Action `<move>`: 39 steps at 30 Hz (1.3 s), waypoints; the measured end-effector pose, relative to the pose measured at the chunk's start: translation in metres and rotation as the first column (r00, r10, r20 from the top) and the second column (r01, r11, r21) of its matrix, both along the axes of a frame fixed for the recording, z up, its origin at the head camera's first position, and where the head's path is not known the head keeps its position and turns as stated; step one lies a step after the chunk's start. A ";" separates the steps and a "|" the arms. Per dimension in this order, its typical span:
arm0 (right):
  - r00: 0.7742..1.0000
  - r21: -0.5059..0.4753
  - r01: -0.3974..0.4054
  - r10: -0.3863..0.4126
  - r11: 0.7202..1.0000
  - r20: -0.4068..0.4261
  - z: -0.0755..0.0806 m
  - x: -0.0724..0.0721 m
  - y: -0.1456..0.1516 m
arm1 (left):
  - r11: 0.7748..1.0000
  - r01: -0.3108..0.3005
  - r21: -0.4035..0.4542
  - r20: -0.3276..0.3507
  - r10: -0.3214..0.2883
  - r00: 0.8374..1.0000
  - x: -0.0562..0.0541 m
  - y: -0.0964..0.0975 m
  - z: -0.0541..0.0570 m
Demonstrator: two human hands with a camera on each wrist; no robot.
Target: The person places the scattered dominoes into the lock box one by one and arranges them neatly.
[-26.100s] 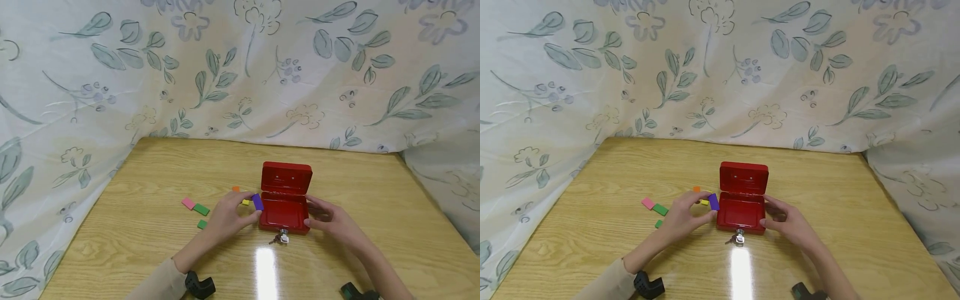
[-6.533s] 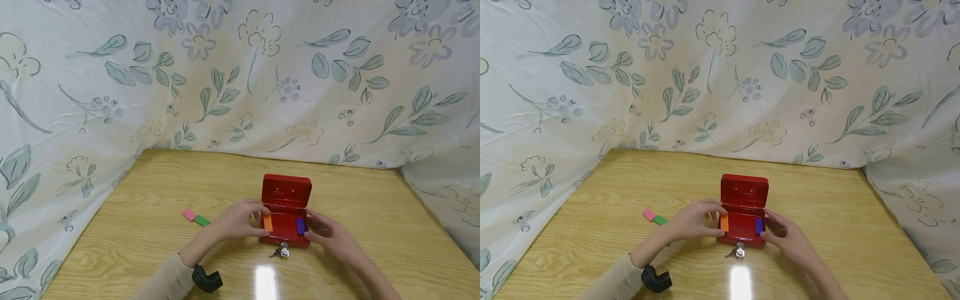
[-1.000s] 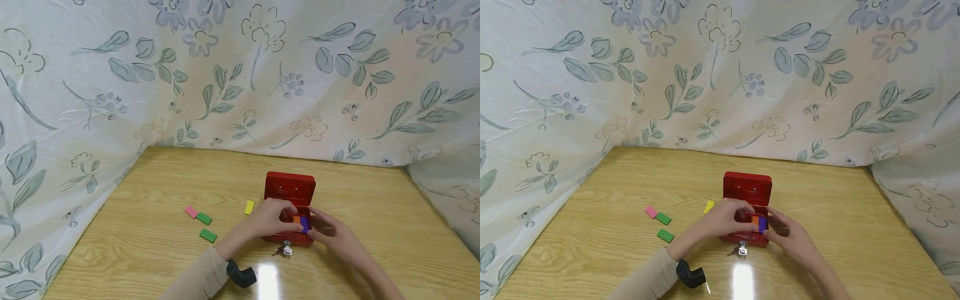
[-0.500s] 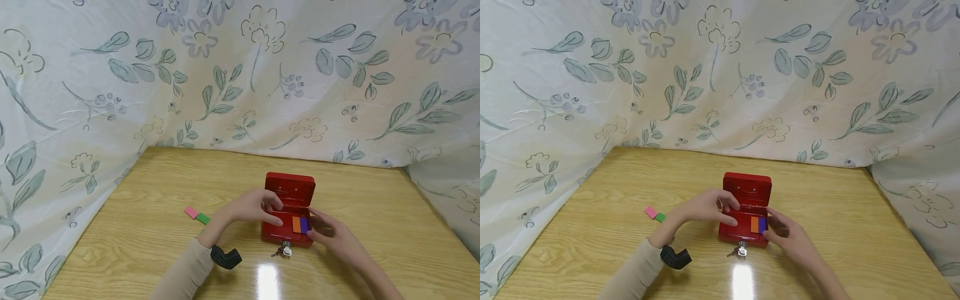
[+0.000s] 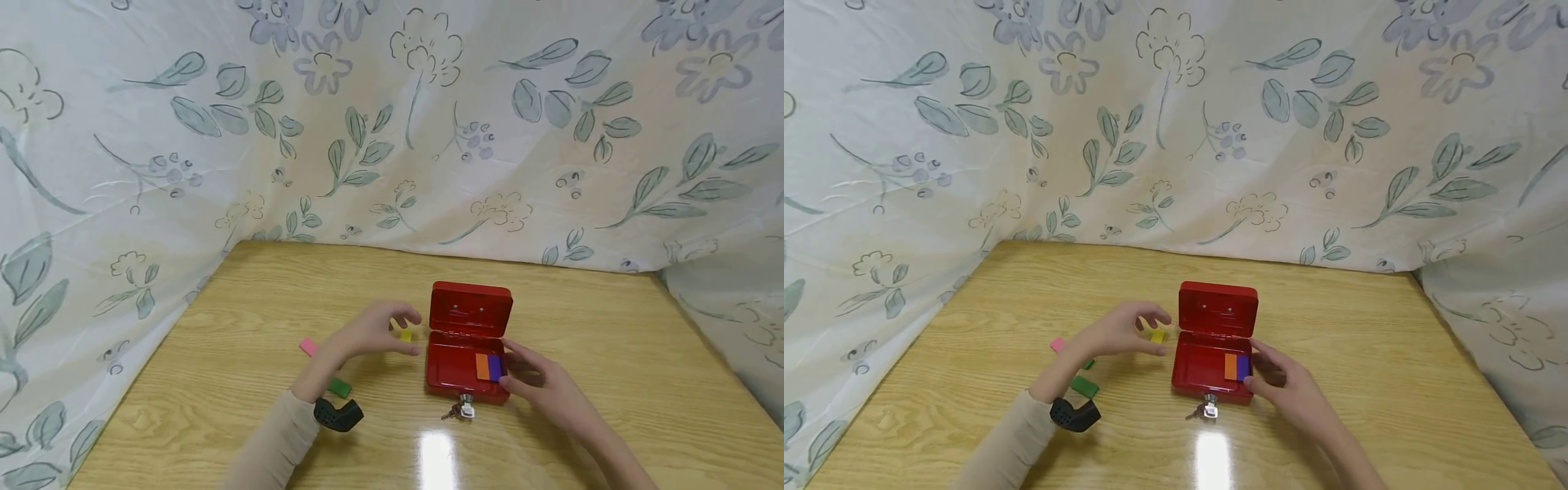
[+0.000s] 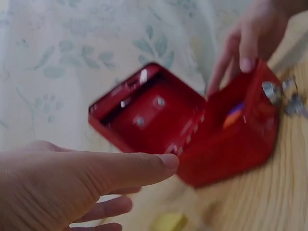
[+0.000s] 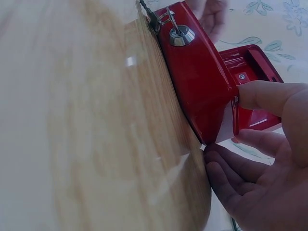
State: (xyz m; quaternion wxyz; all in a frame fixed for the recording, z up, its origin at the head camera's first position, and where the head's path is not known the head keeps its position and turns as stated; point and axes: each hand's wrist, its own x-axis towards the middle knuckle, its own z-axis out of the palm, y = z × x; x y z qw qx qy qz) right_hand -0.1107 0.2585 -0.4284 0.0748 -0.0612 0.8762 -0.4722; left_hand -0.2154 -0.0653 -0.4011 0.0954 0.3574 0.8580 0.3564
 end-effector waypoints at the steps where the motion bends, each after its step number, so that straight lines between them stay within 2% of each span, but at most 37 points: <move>1: 1.000 0.003 0.004 -0.004 1.000 0.003 0.000 0.000 0.000 | 1.000 -0.010 -0.003 -0.003 0.010 1.000 -0.001 -0.003 -0.003; 7: 1.000 0.008 0.010 -0.010 1.000 0.004 0.001 0.001 0.000 | 0.998 -0.053 -0.022 0.003 0.053 0.999 -0.004 -0.017 -0.015; 10: 1.000 0.004 0.006 -0.006 1.000 -0.002 0.000 0.001 0.000 | 0.998 -0.053 -0.035 -0.001 0.053 0.999 -0.005 -0.020 -0.018; 21: 1.000 0.005 0.006 -0.006 1.000 0.008 -0.001 0.002 0.001 | 0.996 -0.047 -0.072 -0.017 0.046 0.999 -0.003 -0.016 -0.024; 39: 1.000 -0.007 0.005 -0.005 1.000 -0.003 -0.004 0.002 0.001 | 0.995 -0.071 -0.072 0.024 0.073 0.997 -0.002 -0.012 -0.028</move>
